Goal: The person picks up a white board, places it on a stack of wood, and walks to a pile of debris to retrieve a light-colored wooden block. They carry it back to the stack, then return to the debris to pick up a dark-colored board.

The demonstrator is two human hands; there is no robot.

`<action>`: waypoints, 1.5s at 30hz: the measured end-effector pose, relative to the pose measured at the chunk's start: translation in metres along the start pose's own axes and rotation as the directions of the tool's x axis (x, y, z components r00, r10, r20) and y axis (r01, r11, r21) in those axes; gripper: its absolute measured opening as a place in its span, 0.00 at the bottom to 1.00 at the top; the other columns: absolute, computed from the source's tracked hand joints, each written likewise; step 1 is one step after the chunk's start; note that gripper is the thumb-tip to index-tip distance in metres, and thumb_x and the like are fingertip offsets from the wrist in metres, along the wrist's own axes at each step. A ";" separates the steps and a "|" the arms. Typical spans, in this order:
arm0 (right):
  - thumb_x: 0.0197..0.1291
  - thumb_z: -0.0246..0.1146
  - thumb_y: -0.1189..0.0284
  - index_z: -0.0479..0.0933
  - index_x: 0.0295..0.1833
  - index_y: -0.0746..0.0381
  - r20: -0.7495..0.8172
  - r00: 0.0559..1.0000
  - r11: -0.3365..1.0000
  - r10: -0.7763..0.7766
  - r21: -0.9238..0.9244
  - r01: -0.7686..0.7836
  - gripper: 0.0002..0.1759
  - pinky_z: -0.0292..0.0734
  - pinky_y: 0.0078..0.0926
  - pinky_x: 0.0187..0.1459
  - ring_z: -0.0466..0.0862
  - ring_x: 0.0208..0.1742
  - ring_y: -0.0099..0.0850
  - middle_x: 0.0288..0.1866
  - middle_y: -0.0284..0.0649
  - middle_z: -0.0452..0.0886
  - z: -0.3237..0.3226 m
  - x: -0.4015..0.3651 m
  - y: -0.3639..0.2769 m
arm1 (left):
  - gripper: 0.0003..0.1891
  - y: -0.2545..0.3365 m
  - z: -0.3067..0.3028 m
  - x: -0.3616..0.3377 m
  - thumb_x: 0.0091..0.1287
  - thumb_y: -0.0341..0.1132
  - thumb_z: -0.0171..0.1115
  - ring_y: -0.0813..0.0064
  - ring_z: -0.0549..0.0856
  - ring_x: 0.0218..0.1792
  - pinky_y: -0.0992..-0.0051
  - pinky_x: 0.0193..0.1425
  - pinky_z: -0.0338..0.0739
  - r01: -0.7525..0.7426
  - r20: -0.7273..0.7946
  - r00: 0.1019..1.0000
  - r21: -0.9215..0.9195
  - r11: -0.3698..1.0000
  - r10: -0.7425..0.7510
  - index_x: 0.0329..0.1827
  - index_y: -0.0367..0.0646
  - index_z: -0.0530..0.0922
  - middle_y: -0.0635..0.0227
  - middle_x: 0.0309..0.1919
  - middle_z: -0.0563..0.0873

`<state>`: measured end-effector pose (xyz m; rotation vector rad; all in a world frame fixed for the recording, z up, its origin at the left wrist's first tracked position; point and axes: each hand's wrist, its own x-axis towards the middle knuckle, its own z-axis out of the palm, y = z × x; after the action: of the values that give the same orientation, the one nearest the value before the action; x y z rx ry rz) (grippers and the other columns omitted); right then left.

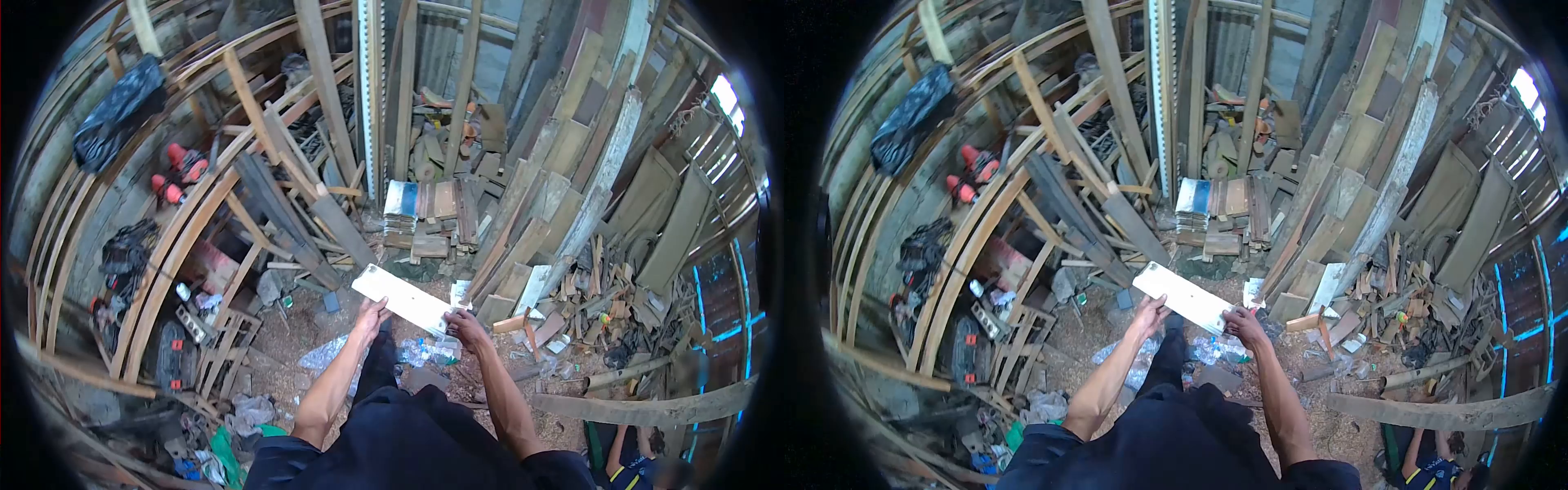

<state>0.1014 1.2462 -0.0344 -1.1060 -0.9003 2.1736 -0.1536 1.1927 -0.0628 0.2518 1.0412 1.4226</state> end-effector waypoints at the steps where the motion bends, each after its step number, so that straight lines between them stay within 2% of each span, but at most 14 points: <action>1: 0.56 0.56 0.70 0.69 0.40 0.59 -0.020 0.998 0.995 0.055 -0.082 -0.057 0.07 0.66 0.14 0.26 0.69 0.24 0.17 0.29 0.29 0.71 0.002 0.011 -0.009 | 0.23 0.004 0.001 0.018 0.58 0.30 0.56 0.66 0.76 0.48 0.67 0.51 0.72 0.007 0.009 1.000 0.006 1.000 -0.007 0.57 0.44 0.60 0.62 0.47 0.75; 3: 0.56 0.56 0.67 0.70 0.42 0.60 0.005 0.999 0.995 0.049 -0.087 -0.049 0.10 0.69 0.15 0.28 0.71 0.26 0.18 0.30 0.30 0.72 0.001 0.046 -0.026 | 0.19 0.020 0.000 0.058 0.59 0.29 0.55 0.69 0.77 0.46 0.67 0.51 0.71 -0.007 0.076 0.997 0.050 0.999 0.003 0.53 0.41 0.62 0.63 0.45 0.76; 6: 0.56 0.56 0.61 0.71 0.48 0.60 0.027 0.979 0.926 0.202 -0.331 -0.182 0.18 0.71 0.21 0.32 0.73 0.31 0.20 0.35 0.31 0.74 0.015 0.097 -0.084 | 0.19 0.059 0.003 0.126 0.59 0.29 0.55 0.69 0.76 0.47 0.68 0.51 0.71 -0.004 0.150 0.989 0.081 0.997 -0.008 0.54 0.40 0.63 0.62 0.46 0.76; 9: 0.57 0.54 0.62 0.72 0.48 0.60 0.074 0.987 0.918 0.139 -0.385 -0.101 0.17 0.69 0.20 0.36 0.73 0.37 0.20 0.39 0.30 0.75 0.023 0.155 -0.123 | 0.21 0.101 0.019 0.177 0.60 0.29 0.54 0.69 0.77 0.47 0.68 0.51 0.71 -0.030 0.259 0.966 0.083 0.996 0.008 0.55 0.40 0.62 0.62 0.46 0.76; 11: 0.58 0.54 0.62 0.73 0.46 0.59 0.182 0.976 0.900 0.118 -0.434 -0.027 0.15 0.63 0.15 0.28 0.70 0.31 0.17 0.32 0.26 0.74 0.032 0.200 -0.152 | 0.20 0.138 0.034 0.206 0.58 0.27 0.56 0.67 0.78 0.44 0.68 0.48 0.74 -0.022 0.216 0.976 0.155 0.988 -0.012 0.53 0.39 0.62 0.61 0.43 0.77; 13: 0.58 0.54 0.63 0.72 0.47 0.60 0.132 0.978 0.881 0.159 -0.465 -0.080 0.15 0.58 0.12 0.25 0.66 0.26 0.15 0.27 0.24 0.70 0.033 0.233 -0.176 | 0.18 0.170 0.042 0.238 0.57 0.27 0.56 0.69 0.79 0.41 0.71 0.44 0.76 -0.023 0.229 0.973 0.180 0.983 -0.019 0.50 0.38 0.63 0.60 0.41 0.78; 17: 0.56 0.57 0.66 0.69 0.51 0.63 0.192 0.977 0.897 0.094 -0.442 0.000 0.19 0.60 0.12 0.32 0.67 0.33 0.16 0.38 0.28 0.73 0.026 0.288 -0.186 | 0.22 0.181 0.042 0.299 0.55 0.28 0.60 0.73 0.79 0.34 0.77 0.33 0.74 -0.049 0.198 0.980 0.237 0.970 0.002 0.47 0.35 0.58 0.61 0.34 0.78; 27: 0.51 0.60 0.75 0.67 0.51 0.68 0.194 0.965 0.966 0.174 -0.225 -0.128 0.20 0.66 0.17 0.43 0.73 0.43 0.23 0.42 0.35 0.75 -0.015 0.389 -0.178 | 0.20 0.115 0.050 0.381 0.58 0.28 0.56 0.71 0.76 0.47 0.70 0.48 0.73 0.172 0.076 0.980 0.165 0.971 -0.186 0.52 0.41 0.62 0.64 0.45 0.76; 31: 0.51 0.57 0.80 0.67 0.50 0.70 0.127 0.956 0.957 0.264 -0.157 -0.243 0.19 0.68 0.19 0.43 0.74 0.41 0.23 0.37 0.36 0.76 -0.032 0.429 -0.173 | 0.25 0.110 0.057 0.417 0.55 0.27 0.59 0.71 0.75 0.47 0.71 0.48 0.71 0.282 -0.066 0.959 0.313 0.907 -0.276 0.55 0.39 0.61 0.64 0.47 0.75; 34: 0.47 0.57 0.84 0.62 0.57 0.68 0.104 0.968 0.944 0.230 -0.264 -0.196 0.28 0.70 0.20 0.42 0.74 0.40 0.24 0.38 0.38 0.77 -0.045 0.463 -0.179 | 0.27 0.106 0.057 0.460 0.54 0.28 0.60 0.72 0.75 0.46 0.72 0.47 0.71 0.311 -0.022 0.946 0.339 0.888 -0.323 0.57 0.38 0.60 0.65 0.47 0.75; 39: 0.44 0.57 0.88 0.60 0.60 0.65 -0.022 0.979 0.944 0.201 -0.263 -0.199 0.33 0.71 0.19 0.40 0.76 0.39 0.25 0.38 0.39 0.77 -0.058 0.526 -0.155 | 0.24 0.084 0.044 0.526 0.54 0.27 0.60 0.73 0.75 0.45 0.74 0.46 0.71 0.310 -0.148 0.951 0.417 0.854 -0.273 0.55 0.36 0.65 0.64 0.44 0.75; 41: 0.43 0.58 0.87 0.61 0.60 0.63 -0.056 0.983 0.931 0.178 -0.313 -0.186 0.34 0.71 0.19 0.40 0.76 0.39 0.25 0.38 0.39 0.77 -0.068 0.556 -0.132 | 0.22 0.076 0.035 0.553 0.53 0.26 0.60 0.74 0.76 0.44 0.76 0.45 0.71 0.277 -0.196 0.961 0.616 0.737 -0.198 0.52 0.35 0.68 0.64 0.43 0.76; 42: 0.42 0.58 0.86 0.60 0.61 0.61 -0.080 0.980 0.877 0.183 -0.438 -0.199 0.36 0.71 0.19 0.40 0.76 0.38 0.24 0.38 0.40 0.77 -0.070 0.568 -0.132 | 0.21 0.067 0.026 0.568 0.53 0.26 0.60 0.74 0.76 0.42 0.77 0.44 0.71 0.299 -0.230 0.953 0.599 0.742 -0.198 0.51 0.35 0.69 0.63 0.41 0.76; 45: 0.41 0.59 0.86 0.58 0.62 0.59 -0.119 0.984 0.873 0.135 -0.456 -0.174 0.38 0.71 0.20 0.41 0.76 0.38 0.25 0.40 0.40 0.77 -0.081 0.613 -0.106 | 0.23 0.045 -0.013 0.620 0.51 0.27 0.61 0.70 0.77 0.44 0.74 0.46 0.70 0.318 -0.234 0.948 0.716 0.621 -0.216 0.52 0.38 0.70 0.59 0.43 0.78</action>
<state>-0.1326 1.7713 -0.2852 -1.5298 -1.3855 2.0667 -0.3072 1.7427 -0.3085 0.5828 1.6754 0.6651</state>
